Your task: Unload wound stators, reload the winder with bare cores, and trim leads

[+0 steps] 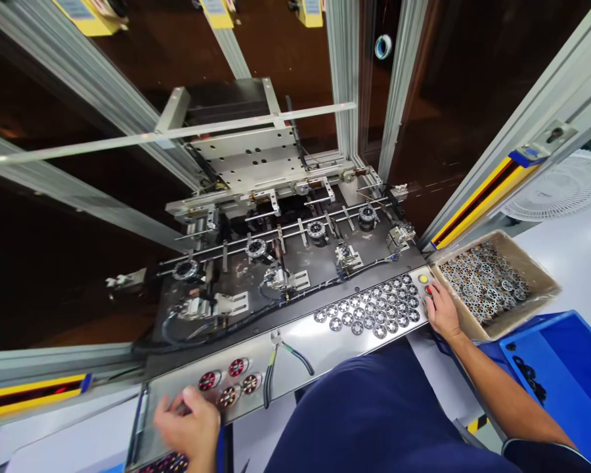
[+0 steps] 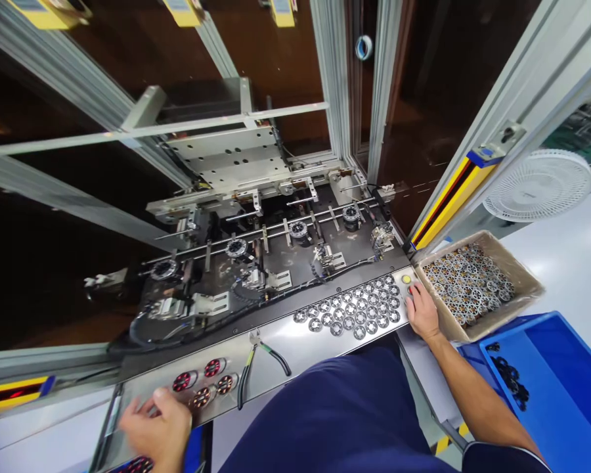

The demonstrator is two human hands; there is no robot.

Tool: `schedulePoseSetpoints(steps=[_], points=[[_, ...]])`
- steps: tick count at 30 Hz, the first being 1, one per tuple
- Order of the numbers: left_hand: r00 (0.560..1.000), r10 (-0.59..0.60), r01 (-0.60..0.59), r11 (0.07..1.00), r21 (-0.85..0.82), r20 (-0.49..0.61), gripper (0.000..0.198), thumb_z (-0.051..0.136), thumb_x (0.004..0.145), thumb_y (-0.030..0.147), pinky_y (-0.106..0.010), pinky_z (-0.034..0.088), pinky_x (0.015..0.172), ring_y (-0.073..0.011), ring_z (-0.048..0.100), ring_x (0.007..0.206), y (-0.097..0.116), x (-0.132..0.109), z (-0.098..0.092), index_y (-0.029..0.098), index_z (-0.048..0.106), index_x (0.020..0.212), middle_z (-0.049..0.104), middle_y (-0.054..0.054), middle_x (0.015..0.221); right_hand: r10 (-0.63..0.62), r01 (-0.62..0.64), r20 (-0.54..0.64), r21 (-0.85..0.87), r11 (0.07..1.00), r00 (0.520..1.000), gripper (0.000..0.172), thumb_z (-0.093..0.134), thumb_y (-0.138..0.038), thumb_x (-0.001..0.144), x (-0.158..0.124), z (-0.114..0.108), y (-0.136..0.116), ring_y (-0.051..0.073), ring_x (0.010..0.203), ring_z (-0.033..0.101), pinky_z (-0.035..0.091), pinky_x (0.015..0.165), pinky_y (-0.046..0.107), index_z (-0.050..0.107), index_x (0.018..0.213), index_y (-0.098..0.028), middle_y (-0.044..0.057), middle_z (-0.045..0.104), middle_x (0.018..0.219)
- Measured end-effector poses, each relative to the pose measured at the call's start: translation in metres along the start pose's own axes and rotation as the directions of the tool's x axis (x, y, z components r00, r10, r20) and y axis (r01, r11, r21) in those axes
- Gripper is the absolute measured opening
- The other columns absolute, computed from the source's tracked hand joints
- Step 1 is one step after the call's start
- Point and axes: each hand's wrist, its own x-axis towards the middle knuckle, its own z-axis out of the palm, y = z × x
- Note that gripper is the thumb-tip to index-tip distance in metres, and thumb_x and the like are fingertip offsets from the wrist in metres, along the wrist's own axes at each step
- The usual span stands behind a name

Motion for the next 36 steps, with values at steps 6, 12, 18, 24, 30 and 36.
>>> schedulePoseSetpoints(steps=[6,12,18,24,30,36], points=[[0.994,-0.061,0.065,0.997,0.039,-0.092,0.065,0.049,0.089,0.051,-0.057,0.048,0.096,-0.0363,0.063,0.103,-0.001,0.000,0.006,0.005,0.051,0.135,0.065,-0.021,0.111,0.000,0.000,-0.013,0.027,1.000,1.000,0.033,0.051,-0.029,0.097,0.002,0.003,0.007,0.030,0.116,0.063,0.054,0.101,0.048,0.066,0.119,-0.010,0.019,0.065,0.126],[0.989,-0.044,0.050,0.998,0.039,-0.140,0.043,0.055,0.096,0.044,-0.050,0.050,0.097,-0.0254,0.064,0.108,-0.015,0.002,0.018,0.016,0.057,0.129,0.066,-0.011,0.117,-0.032,0.033,-0.016,0.045,0.998,0.999,0.034,0.052,-0.030,0.094,0.011,0.002,0.011,0.034,0.112,0.065,0.054,0.098,0.052,0.066,0.117,-0.009,0.021,0.067,0.121],[0.992,-0.011,0.018,0.998,0.054,-0.129,0.031,0.060,0.096,0.038,-0.049,0.053,0.096,-0.0239,0.065,0.108,-0.020,0.001,0.021,0.015,0.064,0.117,0.067,-0.009,0.116,-0.052,0.053,-0.028,0.040,0.998,0.998,0.047,0.049,-0.036,0.093,0.010,0.007,0.018,0.043,0.113,0.065,0.054,0.094,0.057,0.062,0.132,-0.014,0.024,0.068,0.121],[0.992,0.013,-0.006,0.999,0.049,-0.126,0.029,0.060,0.096,0.037,-0.047,0.053,0.095,-0.0231,0.065,0.106,-0.020,0.001,0.020,0.015,0.065,0.113,0.068,-0.008,0.114,-0.020,0.021,-0.006,0.055,0.998,1.000,0.049,0.047,-0.039,0.094,0.011,0.008,0.020,0.043,0.115,0.064,0.054,0.094,0.059,0.062,0.134,-0.014,0.024,0.067,0.121],[0.993,0.039,-0.035,0.999,0.036,-0.114,0.029,0.060,0.096,0.039,-0.048,0.052,0.095,-0.0231,0.065,0.106,-0.018,0.001,0.020,0.015,0.065,0.110,0.068,-0.008,0.113,-0.056,0.056,-0.025,0.019,0.998,0.998,0.042,0.049,-0.037,0.095,0.014,0.006,0.018,0.041,0.112,0.066,0.054,0.093,0.056,0.063,0.128,-0.015,0.023,0.068,0.118],[0.994,0.068,-0.064,0.997,0.050,-0.091,0.029,0.060,0.096,0.040,-0.049,0.050,0.099,-0.0241,0.063,0.110,-0.019,0.001,0.021,0.015,0.065,0.111,0.067,-0.008,0.116,-0.050,0.050,-0.014,0.013,0.999,0.999,0.042,0.049,-0.035,0.094,0.014,0.006,0.018,0.039,0.113,0.065,0.053,0.095,0.054,0.064,0.125,-0.012,0.022,0.067,0.120]])
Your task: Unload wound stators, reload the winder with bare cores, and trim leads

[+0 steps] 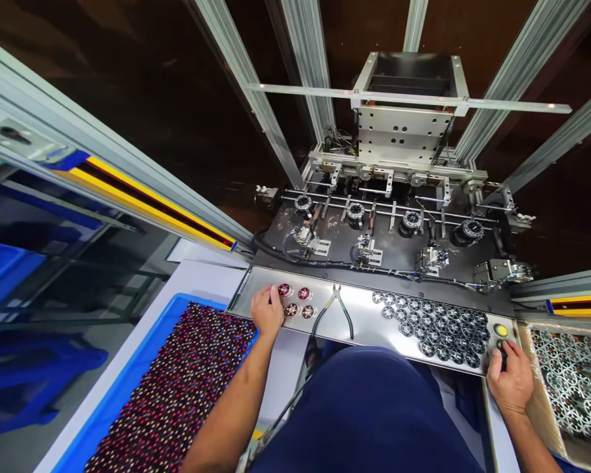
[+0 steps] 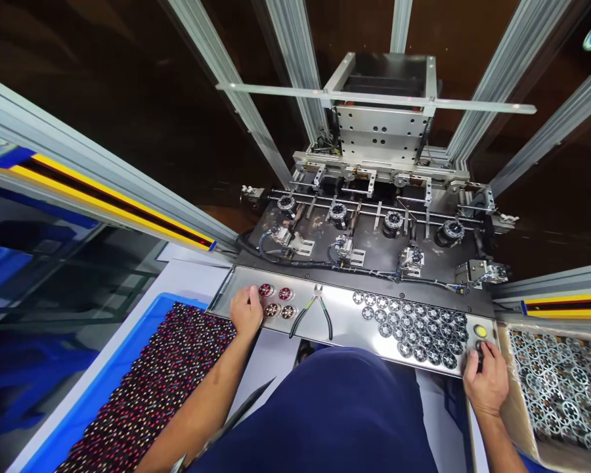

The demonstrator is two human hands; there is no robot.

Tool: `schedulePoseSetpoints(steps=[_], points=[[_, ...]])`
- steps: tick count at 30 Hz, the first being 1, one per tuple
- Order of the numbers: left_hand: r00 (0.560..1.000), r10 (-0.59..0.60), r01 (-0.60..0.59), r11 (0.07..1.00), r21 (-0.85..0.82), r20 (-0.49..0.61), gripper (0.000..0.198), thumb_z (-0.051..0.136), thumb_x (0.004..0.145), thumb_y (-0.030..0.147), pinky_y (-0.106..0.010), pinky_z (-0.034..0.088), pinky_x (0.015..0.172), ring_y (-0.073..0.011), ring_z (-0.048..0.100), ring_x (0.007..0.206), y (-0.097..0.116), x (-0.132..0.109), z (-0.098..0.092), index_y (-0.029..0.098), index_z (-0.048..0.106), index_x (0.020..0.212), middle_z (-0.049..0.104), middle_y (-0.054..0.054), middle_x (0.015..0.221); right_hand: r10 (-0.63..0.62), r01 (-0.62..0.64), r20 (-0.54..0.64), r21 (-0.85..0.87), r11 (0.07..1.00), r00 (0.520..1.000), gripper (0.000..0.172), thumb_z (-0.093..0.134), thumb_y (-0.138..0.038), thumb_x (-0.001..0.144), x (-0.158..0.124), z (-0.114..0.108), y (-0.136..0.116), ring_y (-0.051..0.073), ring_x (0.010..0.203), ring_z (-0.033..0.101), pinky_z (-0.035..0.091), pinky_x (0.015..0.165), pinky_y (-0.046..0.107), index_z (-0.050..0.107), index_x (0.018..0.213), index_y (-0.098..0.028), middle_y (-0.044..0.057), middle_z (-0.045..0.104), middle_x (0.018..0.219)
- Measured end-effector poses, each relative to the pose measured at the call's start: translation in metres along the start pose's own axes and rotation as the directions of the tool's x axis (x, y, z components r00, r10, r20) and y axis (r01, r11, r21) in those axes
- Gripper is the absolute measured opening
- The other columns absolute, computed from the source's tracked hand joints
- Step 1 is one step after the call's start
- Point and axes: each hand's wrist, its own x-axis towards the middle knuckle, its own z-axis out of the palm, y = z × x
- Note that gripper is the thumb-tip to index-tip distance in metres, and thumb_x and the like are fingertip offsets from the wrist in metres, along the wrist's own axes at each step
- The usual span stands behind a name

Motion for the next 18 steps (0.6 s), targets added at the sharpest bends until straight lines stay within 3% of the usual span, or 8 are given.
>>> schedulePoseSetpoints(steps=[18], points=[[0.998,0.059,-0.059,0.998,0.009,-0.014,0.029,0.058,0.097,0.041,-0.047,0.051,0.097,-0.0227,0.065,0.106,-0.0070,0.0006,0.0011,0.015,0.066,0.104,0.069,-0.008,0.109,-0.003,0.003,-0.002,0.005,1.000,1.000,0.034,0.051,-0.032,0.095,-0.0019,-0.0012,-0.0041,0.035,0.111,0.064,0.053,0.096,0.051,0.065,0.118,-0.011,0.022,0.067,0.118]])
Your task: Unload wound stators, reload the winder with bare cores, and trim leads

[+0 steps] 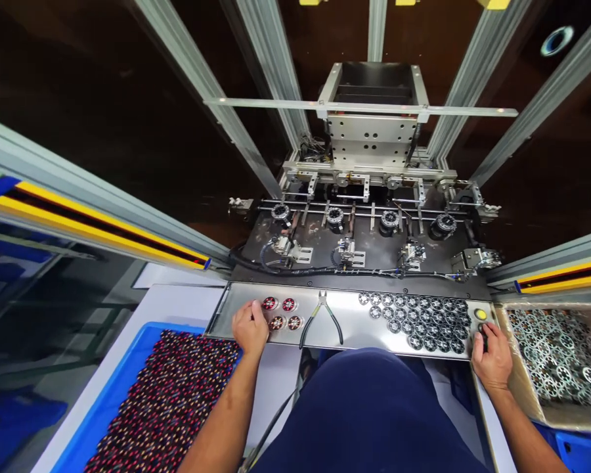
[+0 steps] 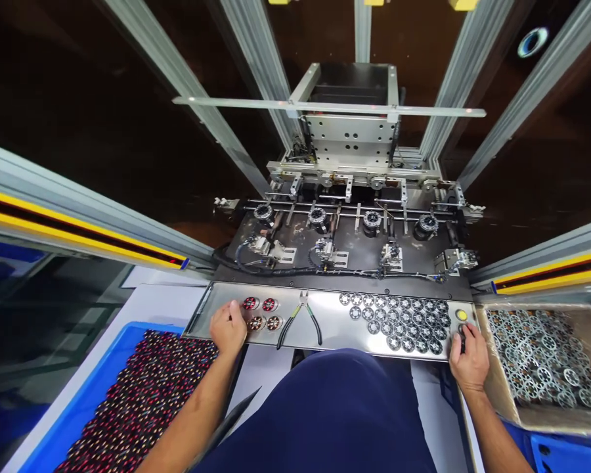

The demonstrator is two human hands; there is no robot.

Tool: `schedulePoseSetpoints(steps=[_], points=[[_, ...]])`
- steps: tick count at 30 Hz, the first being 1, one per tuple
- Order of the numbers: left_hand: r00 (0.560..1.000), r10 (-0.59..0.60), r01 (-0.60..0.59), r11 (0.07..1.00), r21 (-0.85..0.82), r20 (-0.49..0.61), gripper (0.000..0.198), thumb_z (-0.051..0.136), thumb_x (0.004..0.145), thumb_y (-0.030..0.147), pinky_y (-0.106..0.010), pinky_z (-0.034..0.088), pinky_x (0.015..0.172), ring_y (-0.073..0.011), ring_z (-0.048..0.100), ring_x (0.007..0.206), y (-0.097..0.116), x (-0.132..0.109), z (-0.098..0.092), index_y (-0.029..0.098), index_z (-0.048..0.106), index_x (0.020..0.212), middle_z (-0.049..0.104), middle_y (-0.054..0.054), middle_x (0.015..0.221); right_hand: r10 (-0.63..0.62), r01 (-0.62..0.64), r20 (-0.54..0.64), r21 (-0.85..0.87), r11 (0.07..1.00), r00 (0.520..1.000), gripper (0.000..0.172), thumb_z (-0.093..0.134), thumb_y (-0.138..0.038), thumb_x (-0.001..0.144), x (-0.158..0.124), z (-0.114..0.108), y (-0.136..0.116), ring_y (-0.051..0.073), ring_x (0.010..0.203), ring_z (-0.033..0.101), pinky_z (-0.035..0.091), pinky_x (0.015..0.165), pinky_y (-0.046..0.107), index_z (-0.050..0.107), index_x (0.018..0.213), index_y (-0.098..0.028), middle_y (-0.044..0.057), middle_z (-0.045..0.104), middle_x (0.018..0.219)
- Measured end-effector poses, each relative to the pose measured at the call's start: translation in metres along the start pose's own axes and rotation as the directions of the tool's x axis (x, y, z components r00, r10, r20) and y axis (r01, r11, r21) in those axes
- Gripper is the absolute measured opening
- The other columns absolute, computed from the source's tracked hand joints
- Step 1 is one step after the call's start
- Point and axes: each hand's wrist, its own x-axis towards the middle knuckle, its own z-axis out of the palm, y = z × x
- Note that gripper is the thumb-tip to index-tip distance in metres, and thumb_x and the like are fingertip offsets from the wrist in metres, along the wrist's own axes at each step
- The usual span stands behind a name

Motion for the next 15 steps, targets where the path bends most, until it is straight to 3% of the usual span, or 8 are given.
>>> schedulePoseSetpoints(steps=[7,15], points=[[0.999,0.033,-0.033,0.999,0.014,-0.001,0.038,0.047,0.100,0.047,-0.047,0.047,0.098,-0.0227,0.064,0.103,-0.0064,0.0012,0.0019,0.015,0.066,0.098,0.069,-0.008,0.103,0.028,-0.028,0.007,0.014,1.000,1.000,0.034,0.050,-0.031,0.096,-0.0018,0.0008,-0.0018,0.031,0.112,0.062,0.051,0.098,0.049,0.065,0.117,-0.009,0.020,0.066,0.120],[0.999,0.037,-0.036,0.999,0.033,-0.004,0.044,0.037,0.098,0.043,-0.046,0.046,0.095,-0.0306,0.064,0.104,-0.0094,0.0011,0.0015,0.015,0.071,0.089,0.072,-0.017,0.099,0.046,-0.047,0.020,0.006,0.999,0.999,0.034,0.050,-0.029,0.096,-0.0046,0.0002,-0.0050,0.031,0.117,0.060,0.051,0.101,0.050,0.063,0.122,-0.010,0.020,0.065,0.123]])
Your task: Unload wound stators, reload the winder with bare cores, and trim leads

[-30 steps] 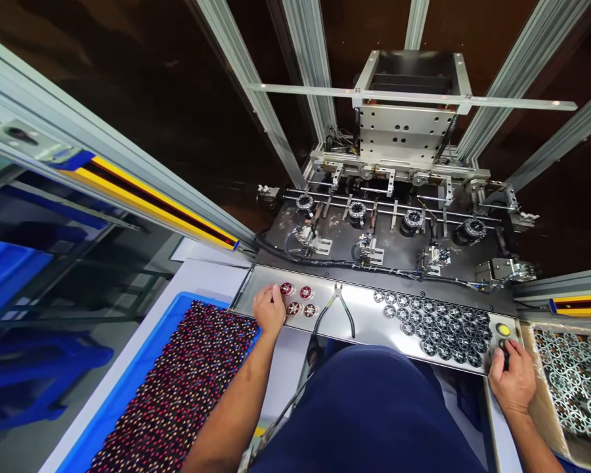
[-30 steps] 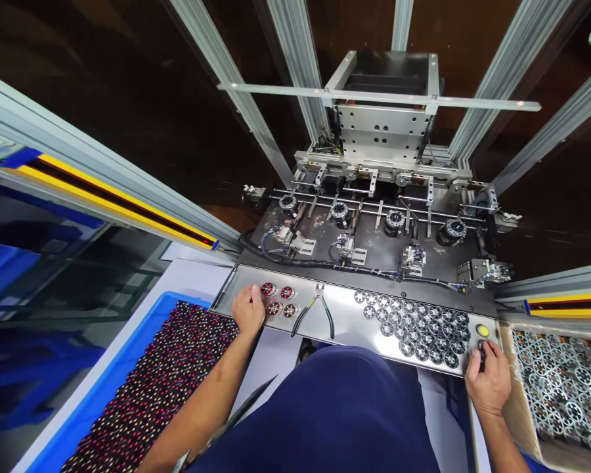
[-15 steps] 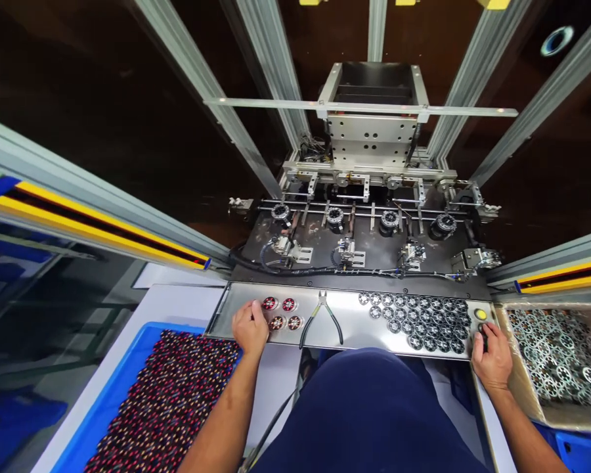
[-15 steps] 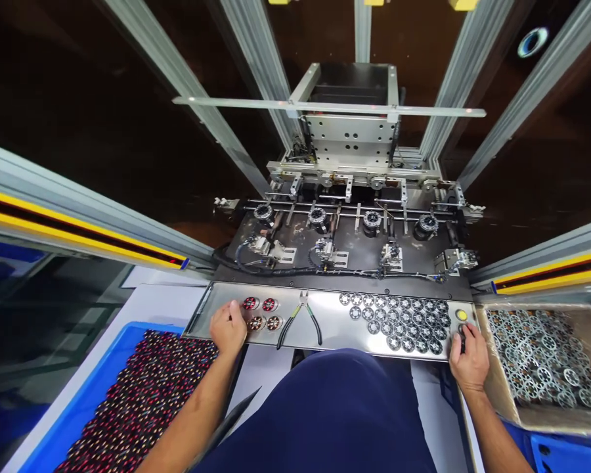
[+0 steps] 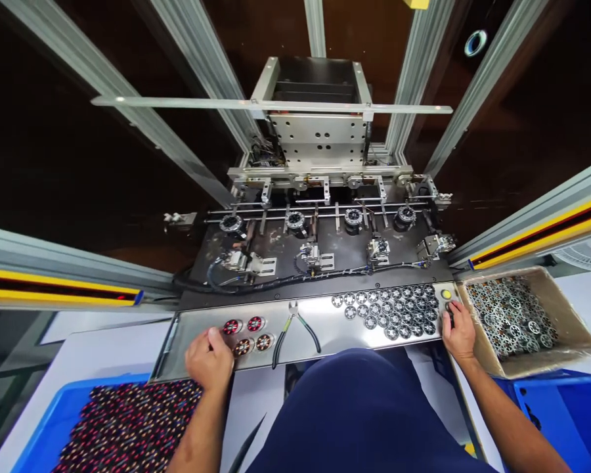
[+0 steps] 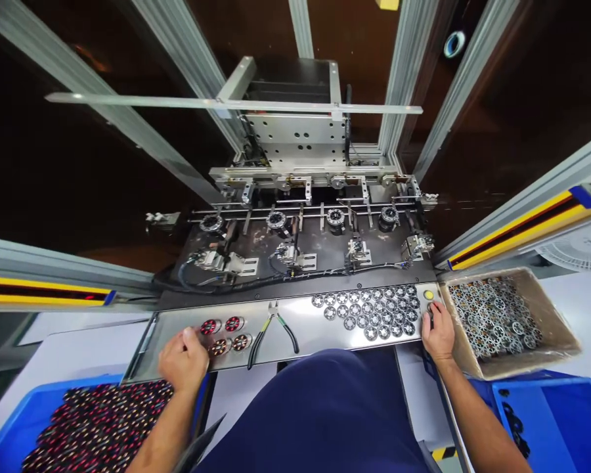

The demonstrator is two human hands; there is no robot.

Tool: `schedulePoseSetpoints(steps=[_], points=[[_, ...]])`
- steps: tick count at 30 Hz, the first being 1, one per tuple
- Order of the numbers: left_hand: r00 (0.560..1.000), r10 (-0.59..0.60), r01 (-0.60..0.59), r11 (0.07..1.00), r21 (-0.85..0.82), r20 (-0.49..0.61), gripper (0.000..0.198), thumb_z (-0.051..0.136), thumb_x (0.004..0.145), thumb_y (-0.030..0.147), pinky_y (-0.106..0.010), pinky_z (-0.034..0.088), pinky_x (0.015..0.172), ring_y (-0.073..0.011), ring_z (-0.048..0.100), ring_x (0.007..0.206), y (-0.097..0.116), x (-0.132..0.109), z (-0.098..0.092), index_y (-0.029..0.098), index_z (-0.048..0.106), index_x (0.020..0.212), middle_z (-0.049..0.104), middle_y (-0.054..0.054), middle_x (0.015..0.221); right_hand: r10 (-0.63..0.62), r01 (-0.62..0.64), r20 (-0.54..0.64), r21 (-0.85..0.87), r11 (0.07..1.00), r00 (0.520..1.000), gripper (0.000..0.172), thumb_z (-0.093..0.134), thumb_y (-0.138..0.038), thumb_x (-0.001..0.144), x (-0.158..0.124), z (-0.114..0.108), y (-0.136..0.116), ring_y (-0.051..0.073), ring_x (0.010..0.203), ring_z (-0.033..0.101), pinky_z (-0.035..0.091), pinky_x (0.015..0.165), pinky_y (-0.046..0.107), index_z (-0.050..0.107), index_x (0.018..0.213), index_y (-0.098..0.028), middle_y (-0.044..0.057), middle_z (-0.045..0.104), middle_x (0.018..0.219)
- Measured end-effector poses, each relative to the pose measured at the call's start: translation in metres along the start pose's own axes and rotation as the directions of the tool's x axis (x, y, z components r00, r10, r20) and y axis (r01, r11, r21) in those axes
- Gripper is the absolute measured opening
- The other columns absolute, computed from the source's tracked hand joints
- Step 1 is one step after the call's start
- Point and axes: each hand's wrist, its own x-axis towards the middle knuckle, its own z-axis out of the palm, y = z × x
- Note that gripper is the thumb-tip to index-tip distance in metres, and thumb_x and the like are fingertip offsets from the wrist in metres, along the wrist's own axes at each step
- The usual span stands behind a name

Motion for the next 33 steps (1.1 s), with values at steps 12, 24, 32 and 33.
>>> schedulePoseSetpoints(steps=[12,24,32,33], points=[[1.000,0.029,-0.028,0.999,0.030,-0.008,0.039,0.045,0.100,0.048,-0.046,0.049,0.095,-0.0227,0.065,0.101,-0.009,0.001,0.001,0.015,0.067,0.099,0.070,-0.008,0.103,0.025,-0.025,0.001,0.013,1.000,1.000,0.033,0.051,-0.029,0.096,-0.001,-0.002,-0.004,0.030,0.118,0.060,0.052,0.102,0.050,0.062,0.122,-0.012,0.019,0.064,0.125],[0.999,0.044,-0.044,0.998,0.044,0.019,0.041,0.037,0.094,0.043,-0.047,0.048,0.087,-0.0318,0.064,0.095,0.002,0.004,-0.008,0.017,0.067,0.083,0.071,-0.017,0.090,0.023,-0.023,-0.015,0.009,1.000,1.000,0.032,0.052,-0.026,0.095,0.000,-0.003,-0.008,0.032,0.115,0.063,0.054,0.100,0.050,0.064,0.122,-0.012,0.019,0.065,0.125],[1.000,0.025,-0.026,0.999,0.042,0.017,0.037,0.041,0.094,0.042,-0.045,0.048,0.088,-0.0291,0.064,0.097,0.004,0.005,-0.007,0.018,0.069,0.088,0.070,-0.013,0.093,0.042,-0.042,-0.006,0.006,0.999,0.999,0.034,0.052,-0.027,0.095,-0.002,-0.001,-0.006,0.031,0.118,0.062,0.054,0.101,0.049,0.064,0.122,-0.012,0.019,0.065,0.126],[1.000,0.024,-0.025,0.999,0.039,0.018,0.037,0.041,0.095,0.043,-0.045,0.048,0.089,-0.0273,0.064,0.097,0.004,0.005,-0.007,0.017,0.068,0.091,0.070,-0.012,0.095,0.045,-0.045,-0.002,0.006,0.999,0.999,0.034,0.052,-0.027,0.095,-0.002,-0.001,-0.005,0.031,0.118,0.062,0.054,0.101,0.049,0.064,0.122,-0.012,0.019,0.065,0.126]])
